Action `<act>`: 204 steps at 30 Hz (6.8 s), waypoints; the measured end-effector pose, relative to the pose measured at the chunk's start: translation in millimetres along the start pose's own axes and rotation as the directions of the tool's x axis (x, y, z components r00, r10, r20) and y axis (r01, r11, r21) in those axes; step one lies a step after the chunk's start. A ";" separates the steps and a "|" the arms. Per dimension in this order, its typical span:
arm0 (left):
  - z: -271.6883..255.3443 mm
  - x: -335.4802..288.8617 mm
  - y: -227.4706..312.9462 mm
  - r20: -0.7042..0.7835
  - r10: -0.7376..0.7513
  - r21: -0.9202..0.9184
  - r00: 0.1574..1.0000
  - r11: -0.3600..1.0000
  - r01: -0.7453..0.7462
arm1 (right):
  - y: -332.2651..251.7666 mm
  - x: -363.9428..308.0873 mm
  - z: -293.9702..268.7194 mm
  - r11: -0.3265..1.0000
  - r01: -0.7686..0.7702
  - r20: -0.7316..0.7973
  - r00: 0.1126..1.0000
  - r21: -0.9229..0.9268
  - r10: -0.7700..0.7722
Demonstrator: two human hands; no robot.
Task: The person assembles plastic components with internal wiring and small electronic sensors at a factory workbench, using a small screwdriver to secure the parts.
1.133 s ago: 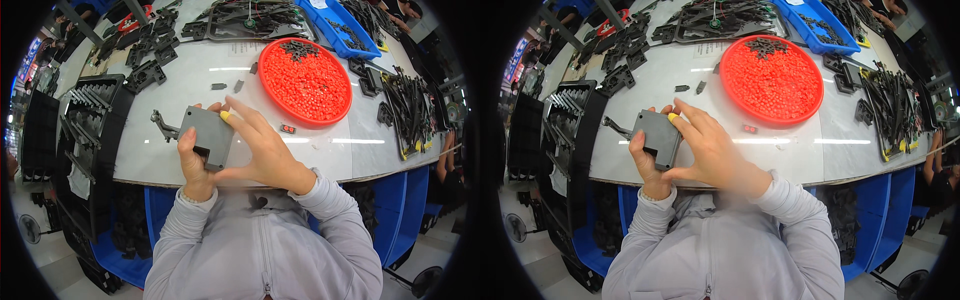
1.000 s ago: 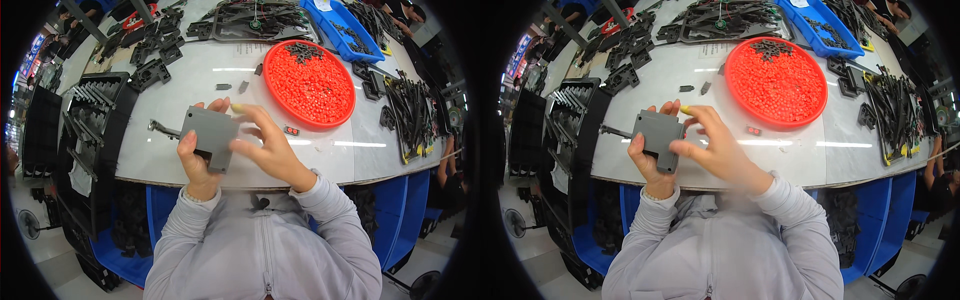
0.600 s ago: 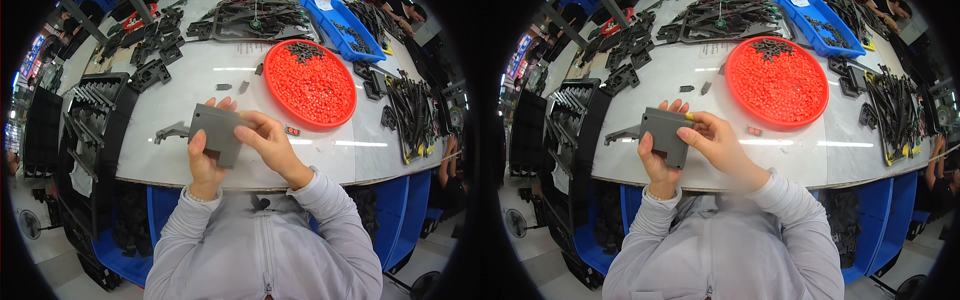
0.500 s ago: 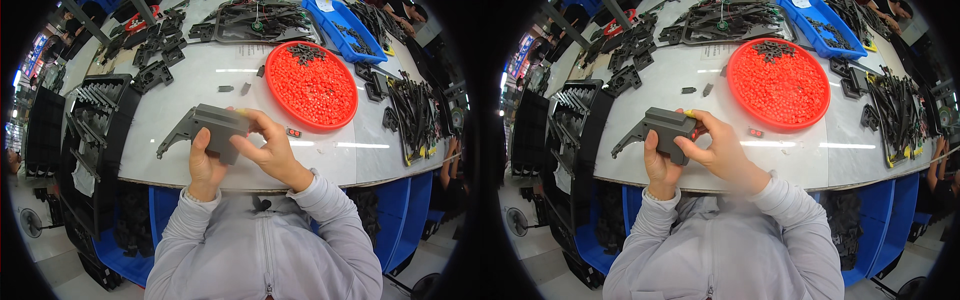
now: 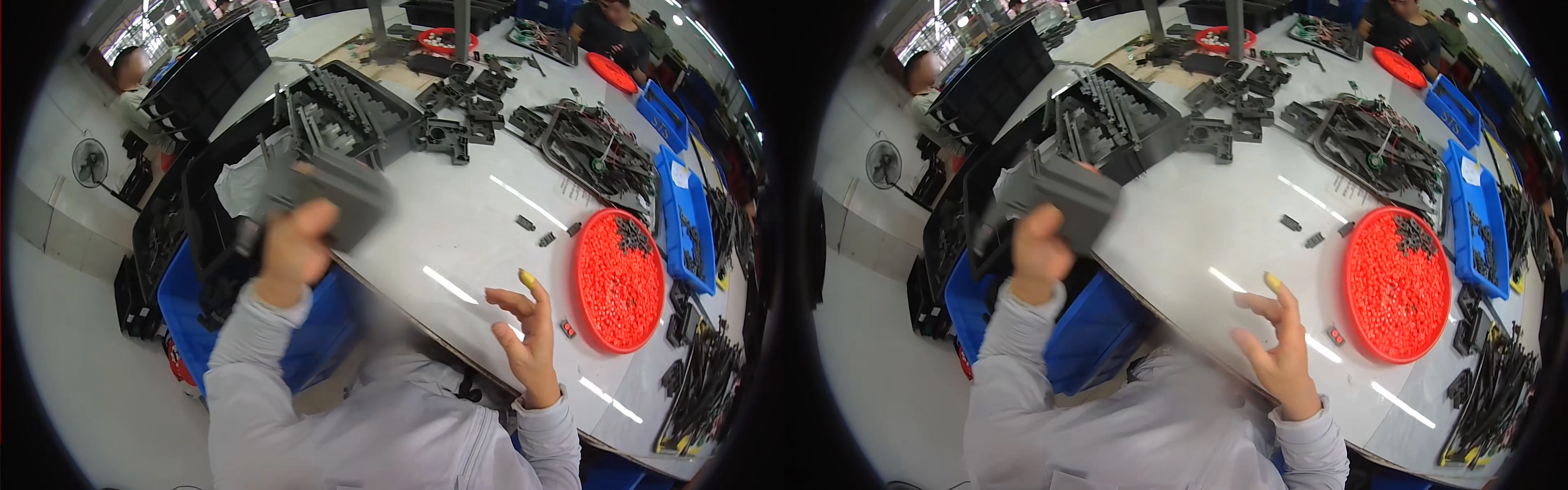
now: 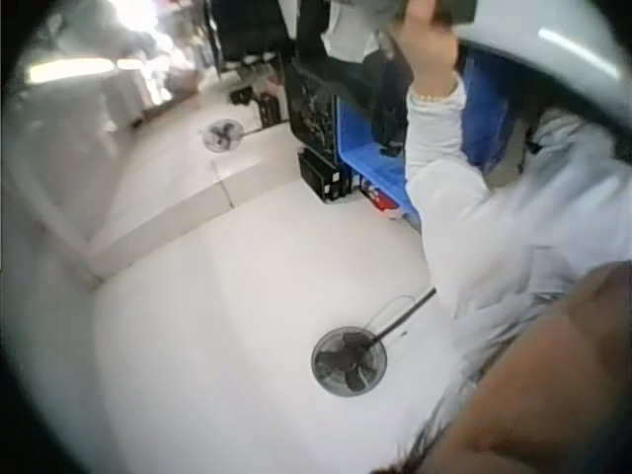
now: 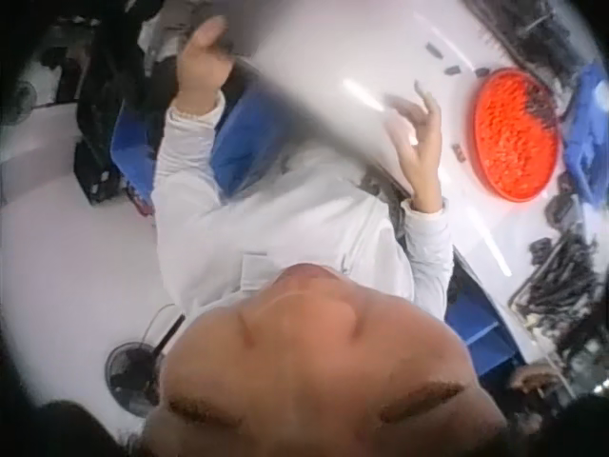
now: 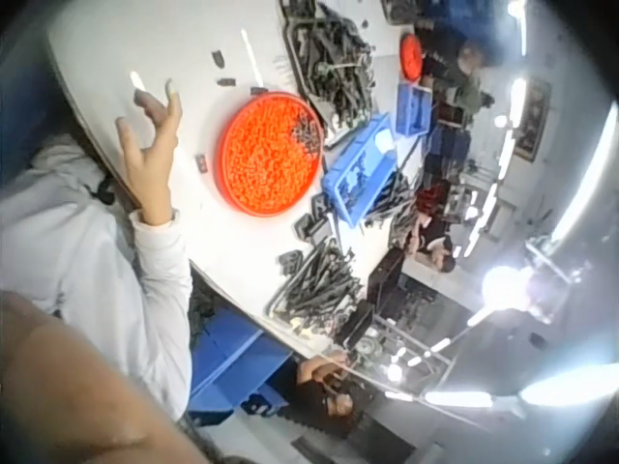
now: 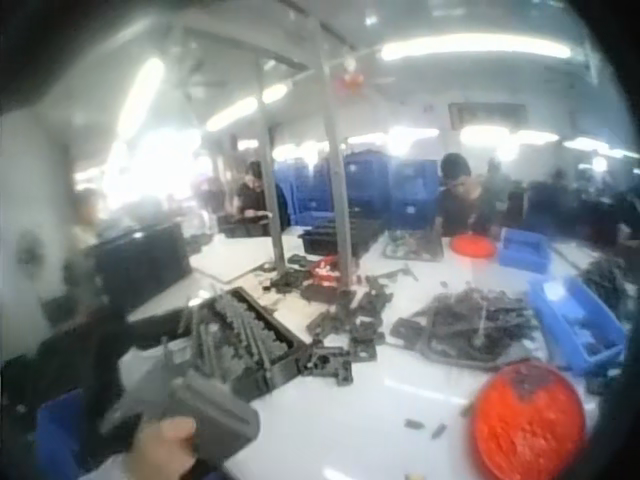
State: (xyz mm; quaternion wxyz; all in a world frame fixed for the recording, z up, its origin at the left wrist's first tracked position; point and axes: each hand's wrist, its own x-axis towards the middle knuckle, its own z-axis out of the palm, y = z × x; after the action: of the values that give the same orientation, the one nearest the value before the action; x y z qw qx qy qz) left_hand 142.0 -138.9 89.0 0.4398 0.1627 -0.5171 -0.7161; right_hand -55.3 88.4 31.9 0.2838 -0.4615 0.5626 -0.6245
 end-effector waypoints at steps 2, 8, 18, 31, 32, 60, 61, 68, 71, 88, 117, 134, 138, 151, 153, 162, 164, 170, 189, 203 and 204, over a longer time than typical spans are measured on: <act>-49.6 24.6 48.0 -0.132 0.207 0.181 0.969 0.967 -0.182 | 1.2 -0.6 -7.5 0.997 -0.052 -0.076 0.996 -0.059 0.048; -202.9 95.1 93.1 -0.246 0.303 0.483 0.921 0.862 -0.155 | 2.4 4.1 -6.9 1.000 -0.031 -0.079 0.996 -0.006 0.030; -247.7 136.7 1.6 -0.085 -0.080 0.314 0.993 0.944 0.103 | -9.0 1.7 -26.1 0.976 -0.052 -0.178 0.984 -0.212 0.014; -293.5 115.2 -1.5 -0.083 -0.391 0.320 0.917 0.861 0.396 | -46.0 128.3 -172.1 0.632 -0.175 -0.234 0.972 -0.755 -0.010; -299.8 113.1 1.9 -0.068 -0.390 0.320 0.918 0.863 0.391 | -42.5 144.8 -188.7 0.601 -0.187 -0.263 0.964 -0.777 -0.041; 56.8 162.9 -150.1 0.282 -0.082 0.922 0.956 -0.251 -0.293 | -27.3 266.8 -312.4 0.037 -0.247 -0.238 0.866 -0.968 -0.439; 49.4 168.0 -159.4 0.319 -0.018 0.906 0.948 -0.288 -0.310 | -34.1 268.5 -312.2 0.026 -0.268 -0.252 0.860 -0.963 -0.444; 67.8 171.3 -139.1 0.304 -0.138 0.919 0.943 -0.220 -0.328 | -89.6 265.6 -309.3 0.556 -0.073 -0.472 0.625 -0.828 -0.622; 62.9 157.9 -140.1 0.355 -0.095 0.918 0.930 -0.151 -0.366 | -115.9 242.3 -283.6 0.731 0.187 -0.409 0.726 -0.656 -0.553; 85.1 47.4 -89.7 0.486 0.004 0.434 0.874 0.867 -0.245 | -46.6 50.6 -90.8 0.978 -0.181 -0.121 0.978 -0.100 0.169; 119.4 19.0 -108.3 0.651 -0.341 0.381 0.678 0.920 0.098 | -27.1 19.8 -68.9 0.863 0.187 -0.012 0.976 -0.469 -0.218; 128.0 19.9 -108.3 0.733 -0.353 0.458 0.582 0.888 -0.038 | -18.0 15.5 -57.8 0.917 0.160 -0.138 0.965 -0.366 -0.223; 131.0 21.1 -111.4 0.710 -0.420 0.486 0.566 0.873 0.038 | -20.3 18.3 -63.7 0.903 0.149 -0.131 0.967 -0.403 -0.218; 138.1 6.4 -121.6 0.773 -0.309 0.461 0.554 0.874 -0.156 | -38.5 13.1 -75.7 0.799 0.165 -0.015 0.977 -0.578 -0.212; 141.0 8.3 -115.3 0.759 -0.370 0.512 0.535 0.848 -0.140 | -36.8 12.6 -75.2 0.774 0.161 -0.023 0.975 -0.612 -0.221; 135.0 2.3 -129.4 0.714 -0.320 0.312 0.623 0.942 0.126 | -53.3 -13.3 -103.5 0.934 -0.148 -0.168 0.981 -0.326 0.097; 131.9 5.0 -133.6 0.693 -0.275 0.271 0.666 0.956 0.112 | -36.8 -36.7 -114.6 0.818 -0.089 -0.251 0.966 -0.569 -0.069; 127.0 7.5 -149.5 0.622 -0.187 -0.044 0.761 0.961 0.272 | -5.2 -68.3 -100.7 0.549 -0.150 -0.234 0.969 -0.822 -0.086; 136.0 -3.2 -147.8 0.636 -0.179 -0.118 0.751 0.939 0.324 | 3.5 -51.3 -76.2 0.645 -0.068 -0.233 0.957 -0.761 -0.175; 147.1 -13.1 -133.6 0.623 -0.205 -0.055 0.755 0.951 0.303 | -36.7 -14.9 -58.8 0.666 0.194 0.012 0.964 -0.720 -0.267; 147.6 -13.5 -133.5 0.616 -0.173 -0.099 0.769 0.951 0.293 | -38.0 -14.2 -58.7 0.667 0.194 0.013 0.964 -0.720 -0.267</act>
State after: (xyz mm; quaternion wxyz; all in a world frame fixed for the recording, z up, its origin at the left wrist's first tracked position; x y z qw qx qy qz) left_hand -13.6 -29.5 28.9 0.1742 -0.0519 -0.5349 -0.8251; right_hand -95.7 134.6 68.4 -0.0258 -0.5727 0.7102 -0.4085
